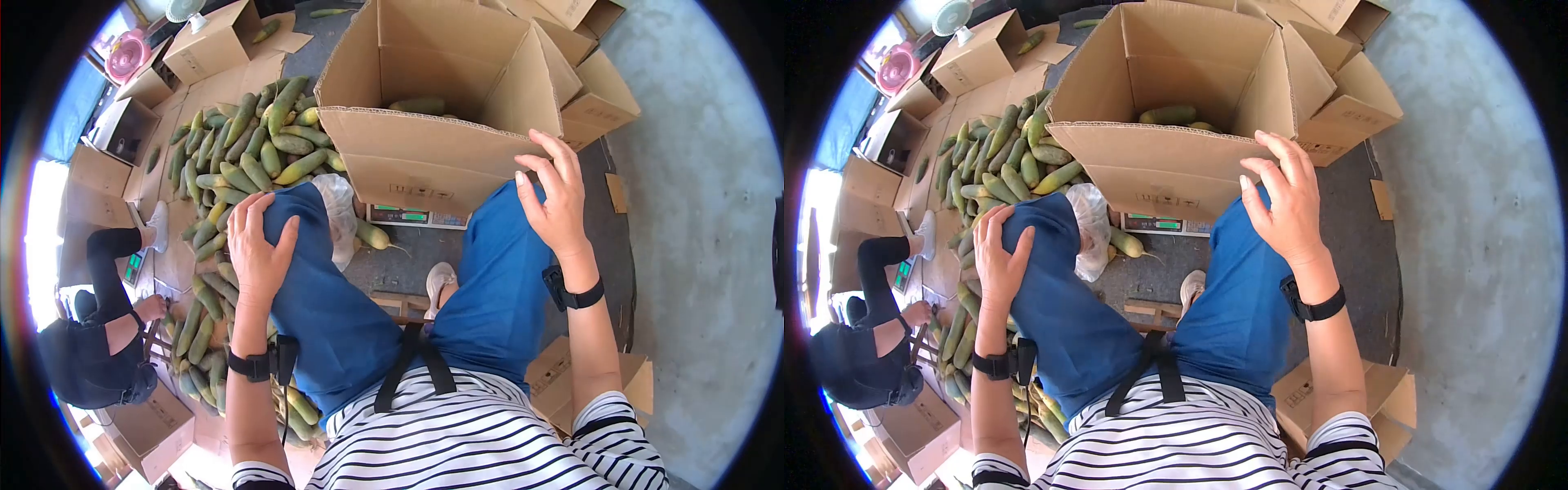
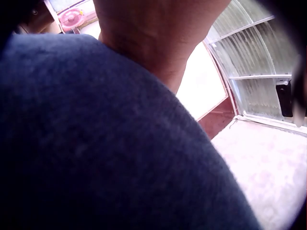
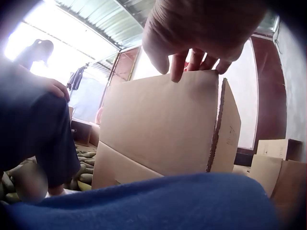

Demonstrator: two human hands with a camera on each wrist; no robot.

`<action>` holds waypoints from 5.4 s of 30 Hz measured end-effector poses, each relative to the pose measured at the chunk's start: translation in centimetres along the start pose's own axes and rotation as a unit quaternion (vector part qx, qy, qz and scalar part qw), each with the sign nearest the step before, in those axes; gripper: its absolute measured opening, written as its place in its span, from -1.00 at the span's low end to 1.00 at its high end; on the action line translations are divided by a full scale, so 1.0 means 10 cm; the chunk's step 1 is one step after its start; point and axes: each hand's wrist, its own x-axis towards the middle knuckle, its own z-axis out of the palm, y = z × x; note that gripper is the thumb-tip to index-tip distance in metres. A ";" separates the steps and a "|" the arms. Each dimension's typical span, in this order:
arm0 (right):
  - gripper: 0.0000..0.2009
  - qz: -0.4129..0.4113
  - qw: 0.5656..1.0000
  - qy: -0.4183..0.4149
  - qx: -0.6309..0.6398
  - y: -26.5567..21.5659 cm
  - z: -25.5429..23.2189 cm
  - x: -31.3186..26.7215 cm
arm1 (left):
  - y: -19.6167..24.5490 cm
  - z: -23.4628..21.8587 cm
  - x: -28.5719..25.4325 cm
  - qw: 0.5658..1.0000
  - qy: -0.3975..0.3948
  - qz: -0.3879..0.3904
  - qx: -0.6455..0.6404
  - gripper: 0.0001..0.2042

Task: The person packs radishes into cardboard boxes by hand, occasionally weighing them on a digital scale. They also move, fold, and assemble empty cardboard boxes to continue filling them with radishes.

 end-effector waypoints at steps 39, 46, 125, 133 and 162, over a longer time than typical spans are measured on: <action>-0.46 0.278 0.876 -0.392 0.033 1.00 0.28 -0.50 | -1.26 0.05 -2.15 0.396 0.143 -0.537 -0.731 -0.13; -0.43 0.327 0.821 -0.448 0.136 1.29 0.47 -0.50 | -1.23 0.02 -2.31 0.407 0.140 -0.564 -0.705 -0.16; -0.72 0.379 0.829 -0.346 0.221 1.08 0.28 -0.35 | -1.07 0.33 -5.30 0.337 0.166 -0.763 -0.527 -0.68; -0.64 0.386 0.834 -0.349 0.184 1.06 0.30 -0.39 | -0.66 -0.14 -3.28 0.632 0.089 -0.599 -0.483 -0.59; -0.55 0.365 0.838 -0.380 0.144 1.33 0.42 -0.70 | 0.63 0.17 0.80 0.980 0.064 0.115 -0.146 -0.56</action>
